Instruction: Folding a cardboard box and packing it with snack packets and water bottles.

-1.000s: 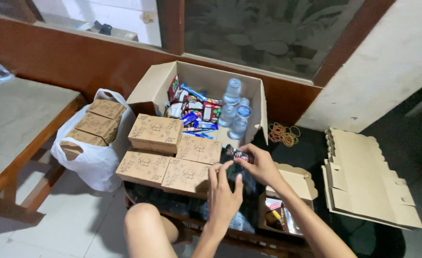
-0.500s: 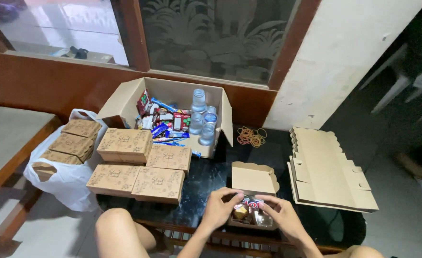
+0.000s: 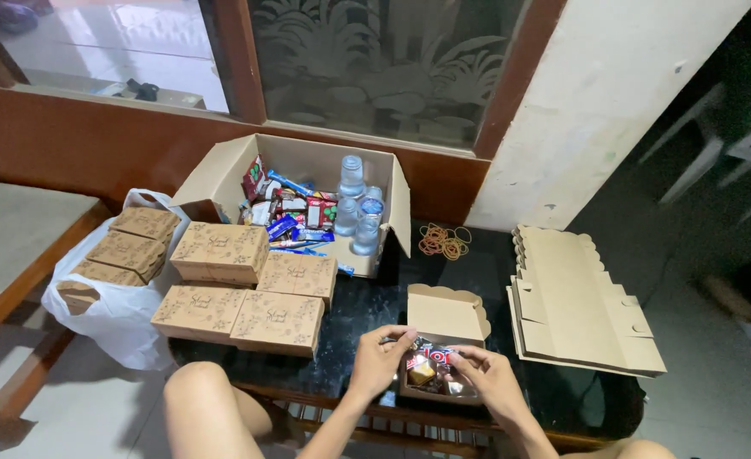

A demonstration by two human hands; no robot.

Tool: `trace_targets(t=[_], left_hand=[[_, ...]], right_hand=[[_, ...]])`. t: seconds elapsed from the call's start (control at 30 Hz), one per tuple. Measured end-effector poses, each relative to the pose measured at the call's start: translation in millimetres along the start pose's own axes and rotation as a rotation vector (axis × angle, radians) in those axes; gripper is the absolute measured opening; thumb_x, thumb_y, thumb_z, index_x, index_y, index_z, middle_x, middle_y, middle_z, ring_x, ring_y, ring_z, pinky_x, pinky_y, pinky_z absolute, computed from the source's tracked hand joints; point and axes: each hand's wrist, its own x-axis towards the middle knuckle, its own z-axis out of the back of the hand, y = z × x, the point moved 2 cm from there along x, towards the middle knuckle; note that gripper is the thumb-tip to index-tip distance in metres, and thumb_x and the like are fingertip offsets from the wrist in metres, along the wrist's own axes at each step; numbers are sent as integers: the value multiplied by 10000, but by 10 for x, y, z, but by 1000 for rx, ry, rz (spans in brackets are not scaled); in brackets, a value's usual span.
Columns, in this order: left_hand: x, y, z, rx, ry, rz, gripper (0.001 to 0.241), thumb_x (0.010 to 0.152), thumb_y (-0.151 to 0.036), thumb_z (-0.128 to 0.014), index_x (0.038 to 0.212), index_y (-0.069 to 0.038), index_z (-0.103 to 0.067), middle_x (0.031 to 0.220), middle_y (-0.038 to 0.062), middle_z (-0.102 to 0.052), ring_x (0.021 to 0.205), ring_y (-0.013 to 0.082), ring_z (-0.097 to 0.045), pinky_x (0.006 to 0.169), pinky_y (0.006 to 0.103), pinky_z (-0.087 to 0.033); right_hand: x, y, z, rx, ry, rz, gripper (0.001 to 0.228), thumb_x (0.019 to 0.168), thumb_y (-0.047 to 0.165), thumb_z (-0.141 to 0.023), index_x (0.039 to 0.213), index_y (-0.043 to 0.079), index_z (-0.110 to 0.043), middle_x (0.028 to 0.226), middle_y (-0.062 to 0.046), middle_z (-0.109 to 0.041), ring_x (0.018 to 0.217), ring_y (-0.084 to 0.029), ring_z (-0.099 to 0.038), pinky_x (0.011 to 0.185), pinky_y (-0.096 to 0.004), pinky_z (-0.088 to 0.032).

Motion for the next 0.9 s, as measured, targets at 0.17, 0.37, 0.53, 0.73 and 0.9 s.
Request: trace_targets(t=[0.17,0.37,0.53,0.73,0.9], left_hand=[[90,83,13,33,-100,-94,250,850,-276,-811,908,-34,-821,901,83,-808,777,163,-762,581,266,-603],[92,54,46,150,-117,-214,230,842,-303,-816,876,-77,-848,871,41,-778,801,124,-703,675,287,-558],[65,-5,51,171,-46,-245,242,833,-323,-815,883,-89,-853,906,50,-821,840,130,-730,740,272,-560],[-99,-86,-87,159,249,-85,247,859,-136,-823,1091,-56,-793,931,91,-802,672,90,-662,561,212,-559],[-131,7,-184,167,196,-91,296,871,-128,-813,1162,-95,-769,848,23,-766,618,33,-495,565,194,-443]], right_hand=[[54,-59,41,24,7,31,351,872,69,-736,1162,-125,-781,1055,-315,-798,802,-321,-765,690,-364,-636],[103,-12,81,-14,-6,68,311,860,80,-751,1091,-122,-803,1029,-290,-817,881,-330,-778,730,-403,-647],[39,30,77,-66,-47,88,261,892,152,-744,985,-86,-797,968,-238,-814,842,-266,-746,697,-368,-604],[161,-133,144,250,-113,73,309,945,129,-687,1121,-119,-739,1027,-243,-726,935,-268,-669,824,-336,-549],[186,-240,49,135,-138,206,396,868,158,-740,1177,-89,-724,1067,-215,-754,989,-233,-682,935,-333,-576]])
